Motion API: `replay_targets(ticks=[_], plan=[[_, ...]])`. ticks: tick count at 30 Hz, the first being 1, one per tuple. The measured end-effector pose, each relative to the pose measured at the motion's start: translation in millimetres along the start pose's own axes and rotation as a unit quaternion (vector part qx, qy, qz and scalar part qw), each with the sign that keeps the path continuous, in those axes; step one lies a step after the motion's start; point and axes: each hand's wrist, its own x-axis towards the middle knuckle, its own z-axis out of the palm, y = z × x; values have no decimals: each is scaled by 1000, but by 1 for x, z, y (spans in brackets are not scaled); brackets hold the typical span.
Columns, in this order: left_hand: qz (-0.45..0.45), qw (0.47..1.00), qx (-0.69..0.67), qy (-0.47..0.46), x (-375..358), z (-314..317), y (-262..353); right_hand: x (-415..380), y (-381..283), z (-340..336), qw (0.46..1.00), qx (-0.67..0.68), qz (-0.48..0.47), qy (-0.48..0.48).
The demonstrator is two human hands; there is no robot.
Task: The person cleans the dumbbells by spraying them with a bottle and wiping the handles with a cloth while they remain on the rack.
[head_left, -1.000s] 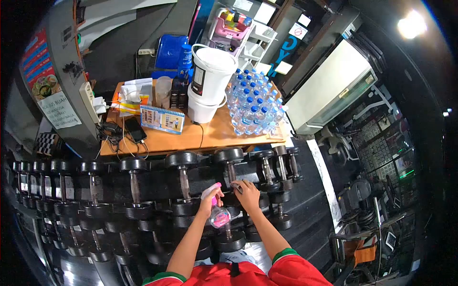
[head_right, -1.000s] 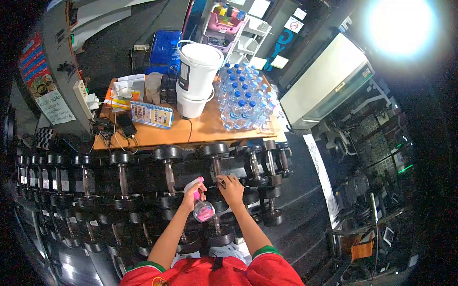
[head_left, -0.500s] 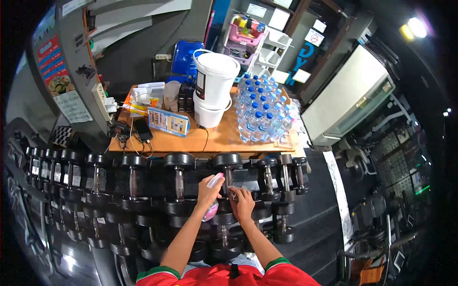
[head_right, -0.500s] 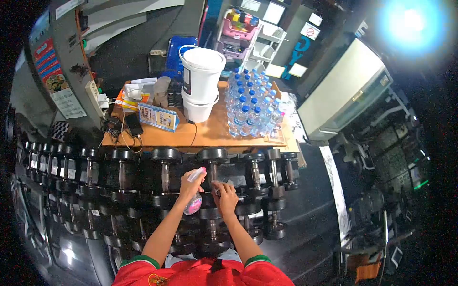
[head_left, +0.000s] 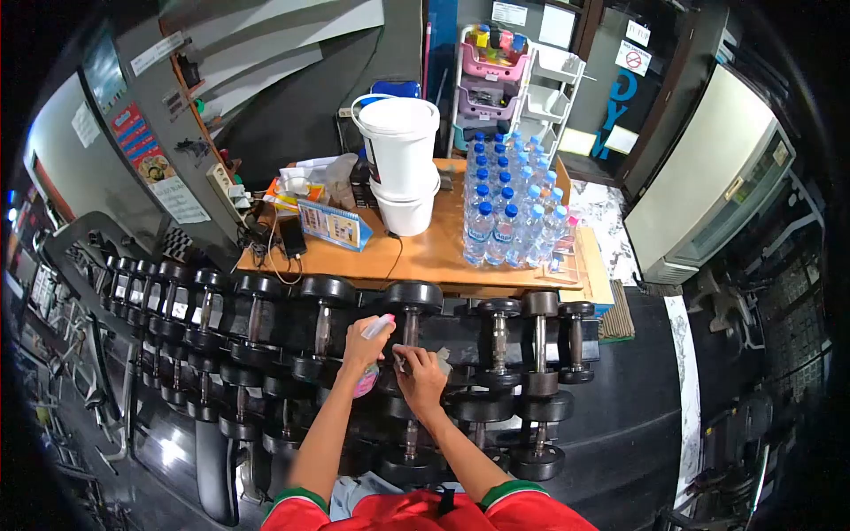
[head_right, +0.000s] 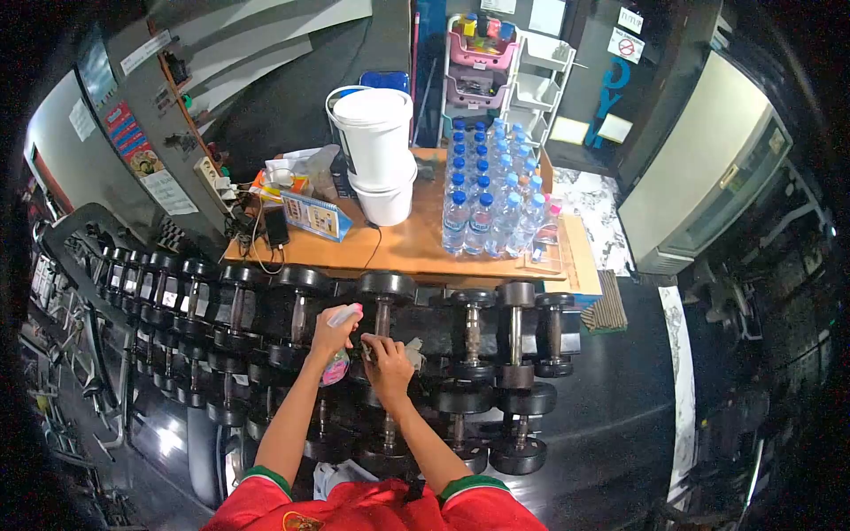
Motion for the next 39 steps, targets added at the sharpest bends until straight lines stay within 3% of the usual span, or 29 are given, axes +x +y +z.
replay_targets(ticks=[5, 7, 11, 14, 15, 17, 25, 29, 32, 33, 35, 39], plan=[[14, 998, -62, -10, -8, -9, -12, 11, 6, -16, 996, 84, 20, 9], [-1, 990, -133, -46, -13, -16, -20, 7, 21, -13, 974, 173, 137, -46], [-21, 971, -220, -93, -12, -32, -43, 30, 32, -21, 974, 216, 31, -61], [-25, 955, -273, -112, -8, -41, -60, 59, 27, -16, 983, 173, 3, -57], [-28, 946, -300, -119, -8, -44, -65, 70, 33, -6, 992, 88, -82, -27], [-35, 939, -317, -126, -7, -48, -74, 89, 31, 4, 992, 15, -125, -18], [-43, 914, -361, -178, 0, -52, -79, 99, 42, 16, 990, -56, -130, 5], [-44, 911, -367, -183, 0, -53, -78, 90, 58, 9, 995, -34, -72, 60], [-44, 914, -357, -185, 1, -52, -79, 79, 77, 19, 993, 25, 30, 110], [-39, 914, -358, -188, 2, -52, -79, 77, 80, 23, 993, 24, 33, 107], [-39, 913, -359, -189, 0, -52, -79, 70, 86, 30, 964, 115, 229, 66], [-39, 912, -362, -191, 0, -53, -75, 77, 71, 26, 955, 115, 268, 52]])
